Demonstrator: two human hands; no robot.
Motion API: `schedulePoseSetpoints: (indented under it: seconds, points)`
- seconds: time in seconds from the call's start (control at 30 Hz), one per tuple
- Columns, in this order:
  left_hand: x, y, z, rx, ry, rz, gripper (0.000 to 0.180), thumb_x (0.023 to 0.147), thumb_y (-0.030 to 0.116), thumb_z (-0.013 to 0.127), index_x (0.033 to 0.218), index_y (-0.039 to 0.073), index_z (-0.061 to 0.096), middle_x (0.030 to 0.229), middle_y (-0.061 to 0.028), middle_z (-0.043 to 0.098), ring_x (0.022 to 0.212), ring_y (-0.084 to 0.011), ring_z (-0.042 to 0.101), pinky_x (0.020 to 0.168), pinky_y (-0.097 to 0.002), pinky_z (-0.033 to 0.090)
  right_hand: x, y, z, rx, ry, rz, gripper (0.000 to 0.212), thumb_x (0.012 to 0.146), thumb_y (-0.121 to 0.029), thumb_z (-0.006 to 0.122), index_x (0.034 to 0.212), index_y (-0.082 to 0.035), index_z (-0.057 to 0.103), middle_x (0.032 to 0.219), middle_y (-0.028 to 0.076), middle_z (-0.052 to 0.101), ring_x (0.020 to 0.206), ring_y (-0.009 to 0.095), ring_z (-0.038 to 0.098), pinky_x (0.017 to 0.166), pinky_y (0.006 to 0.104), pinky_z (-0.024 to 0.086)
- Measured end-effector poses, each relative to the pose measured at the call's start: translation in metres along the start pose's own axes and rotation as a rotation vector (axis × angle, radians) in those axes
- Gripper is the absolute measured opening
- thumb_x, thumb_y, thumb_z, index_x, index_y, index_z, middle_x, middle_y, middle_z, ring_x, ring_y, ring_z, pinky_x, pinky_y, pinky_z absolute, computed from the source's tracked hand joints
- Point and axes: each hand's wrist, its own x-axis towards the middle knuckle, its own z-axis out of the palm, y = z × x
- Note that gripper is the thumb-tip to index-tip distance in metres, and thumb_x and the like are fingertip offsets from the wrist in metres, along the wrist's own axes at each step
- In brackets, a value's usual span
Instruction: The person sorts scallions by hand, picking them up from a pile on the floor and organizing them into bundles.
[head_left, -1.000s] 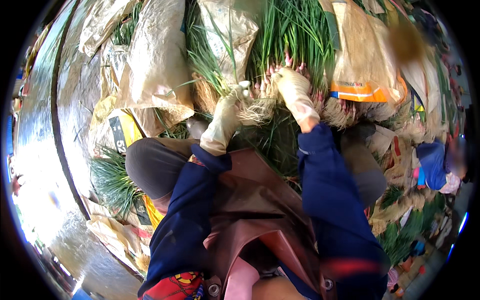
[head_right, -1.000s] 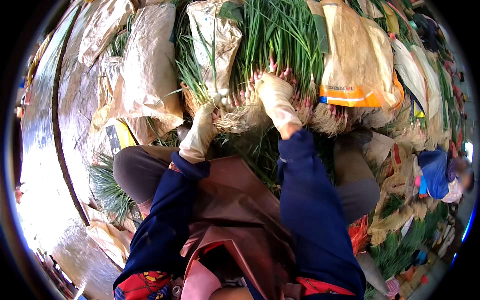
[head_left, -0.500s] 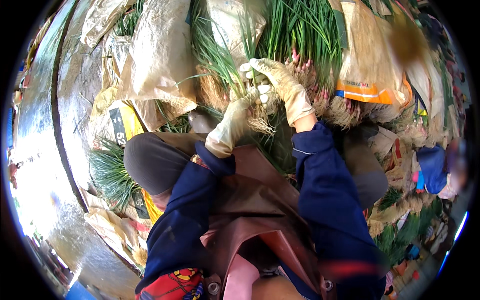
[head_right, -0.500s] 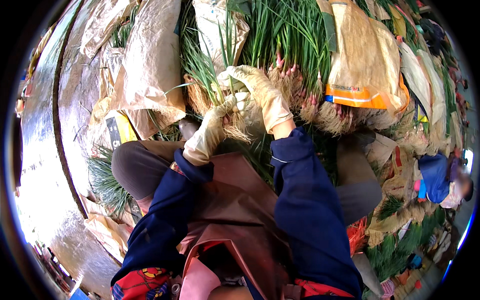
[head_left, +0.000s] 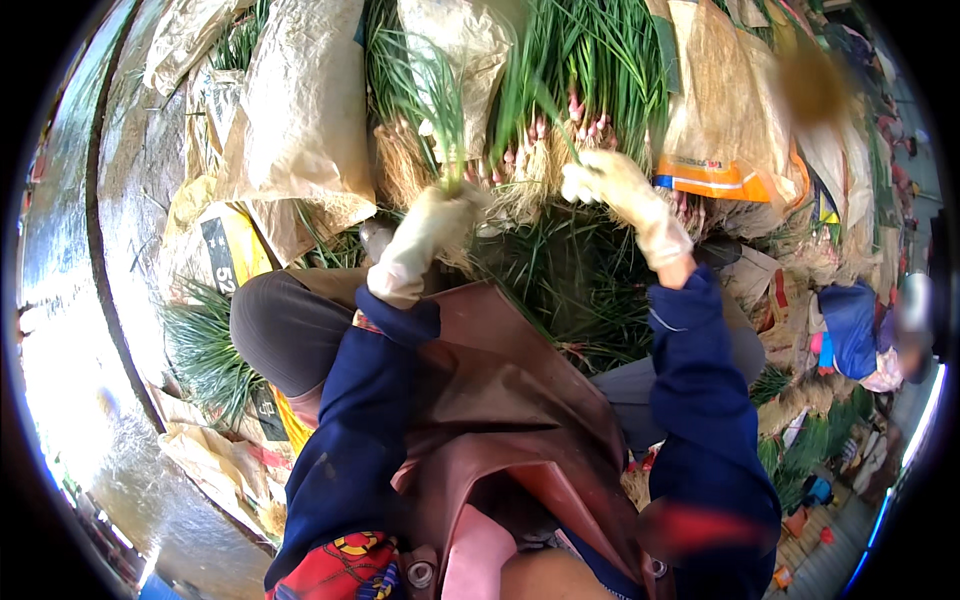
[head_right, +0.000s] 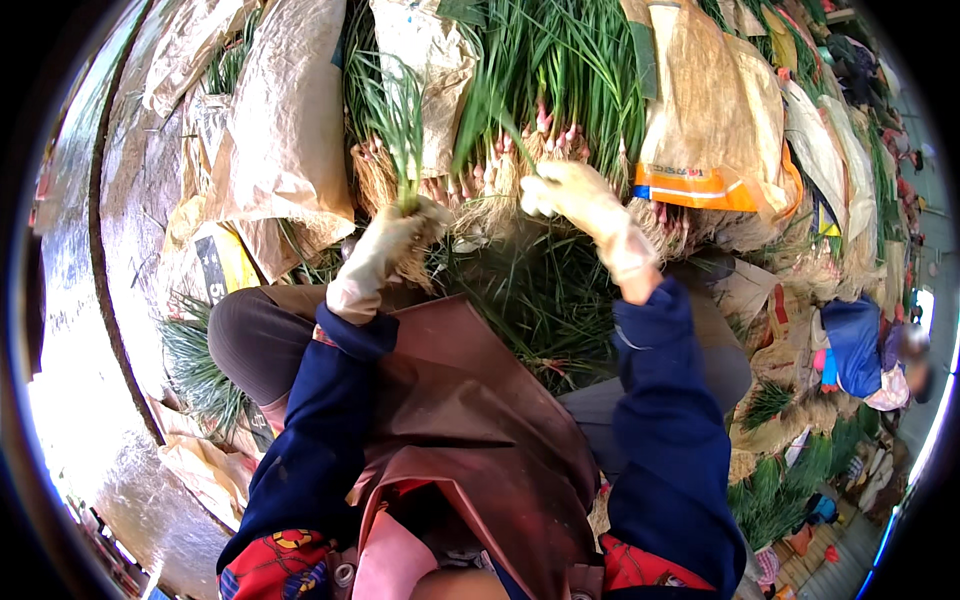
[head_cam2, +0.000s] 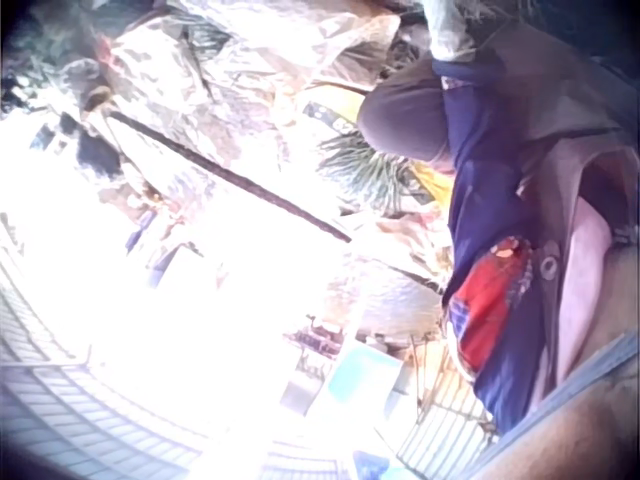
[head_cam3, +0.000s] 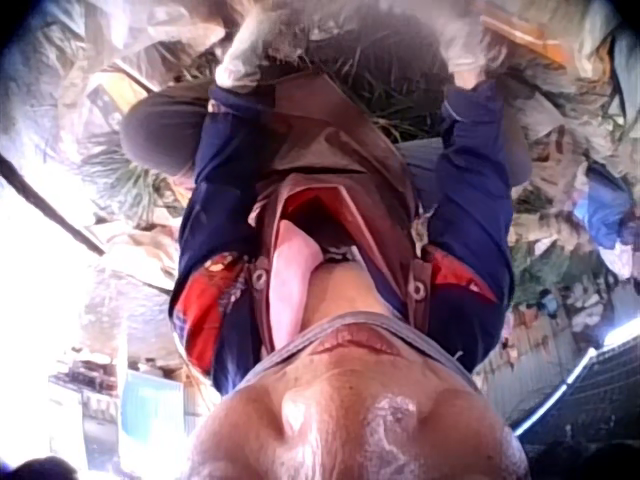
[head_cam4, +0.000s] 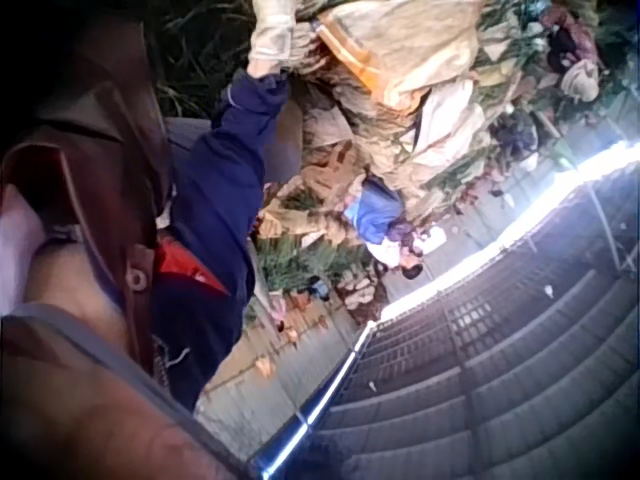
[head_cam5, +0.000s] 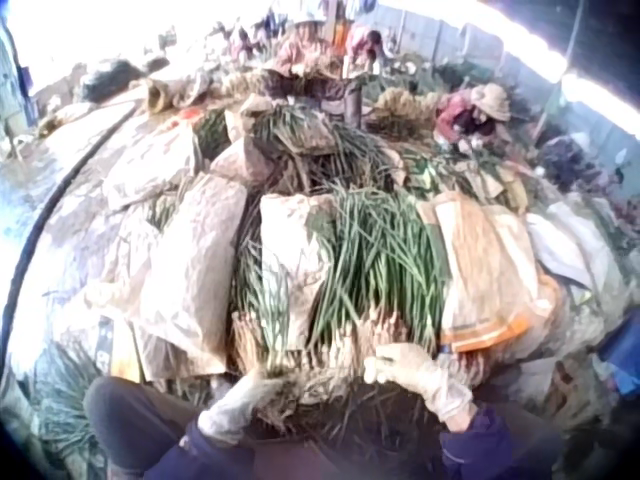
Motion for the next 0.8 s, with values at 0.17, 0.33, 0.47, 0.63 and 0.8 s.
schedulePoseSetpoints:
  seconds: [0.17, 0.33, 0.47, 0.63, 0.8]
  points:
    - [0.042, 0.018, 0.018, -0.205, 0.204, 0.087, 0.025, 0.085, 0.019, 0.066, 0.102, 0.003, 0.060, 0.088, -0.0065, 0.064, 0.076, -0.0109, 0.061, 0.059, -0.0242, 0.053, -0.049, 0.022, 0.010, -0.871, -0.456, 0.124, 0.037, 0.086, -0.043, 0.059, 0.088, -0.006, 0.066, 0.080, 0.008, 0.068, 0.075, 0.026, 0.064, 0.068, 0.0373, 0.049]
    - [0.127, -0.013, 0.070, 0.201, 0.383, 0.395, 0.030, 0.079, 0.028, 0.073, 0.096, 0.005, 0.065, 0.077, -0.0061, 0.067, 0.064, -0.0119, 0.062, 0.062, -0.0262, 0.053, -0.039, 0.017, 0.026, -0.567, -0.005, -0.085, 0.041, 0.085, -0.049, 0.057, 0.087, -0.009, 0.063, 0.085, 0.012, 0.066, 0.083, 0.030, 0.063, 0.072, 0.0395, 0.048]
    - [0.119, -0.013, 0.065, 0.010, 0.401, 0.249, 0.026, 0.082, 0.021, 0.070, 0.103, 0.005, 0.067, 0.082, -0.0071, 0.069, 0.067, -0.0086, 0.063, 0.062, -0.0238, 0.052, -0.026, 0.003, 0.024, -0.252, 0.078, -0.113, 0.031, 0.090, -0.038, 0.053, 0.092, -0.009, 0.064, 0.081, 0.007, 0.066, 0.075, 0.021, 0.063, 0.069, 0.0327, 0.048]
    - [0.079, -0.022, 0.064, -0.287, 0.292, 0.388, 0.025, 0.083, 0.012, 0.069, 0.104, -0.001, 0.065, 0.083, -0.0050, 0.068, 0.065, -0.0092, 0.061, 0.058, -0.0200, 0.048, 0.016, -0.017, 0.020, 0.174, 0.159, -0.148, 0.035, 0.090, -0.041, 0.053, 0.099, -0.009, 0.065, 0.079, 0.004, 0.067, 0.069, 0.014, 0.060, 0.067, 0.0274, 0.047]
    - [0.056, -0.043, 0.063, -0.378, 0.235, 0.483, 0.026, 0.082, 0.009, 0.070, 0.104, -0.004, 0.064, 0.086, -0.0059, 0.067, 0.068, -0.0104, 0.060, 0.062, -0.0218, 0.048, 0.049, -0.048, 0.036, -0.138, 0.256, 0.014, 0.048, 0.083, -0.054, 0.057, 0.090, -0.007, 0.064, 0.079, 0.006, 0.068, 0.074, 0.021, 0.063, 0.071, 0.0362, 0.047]
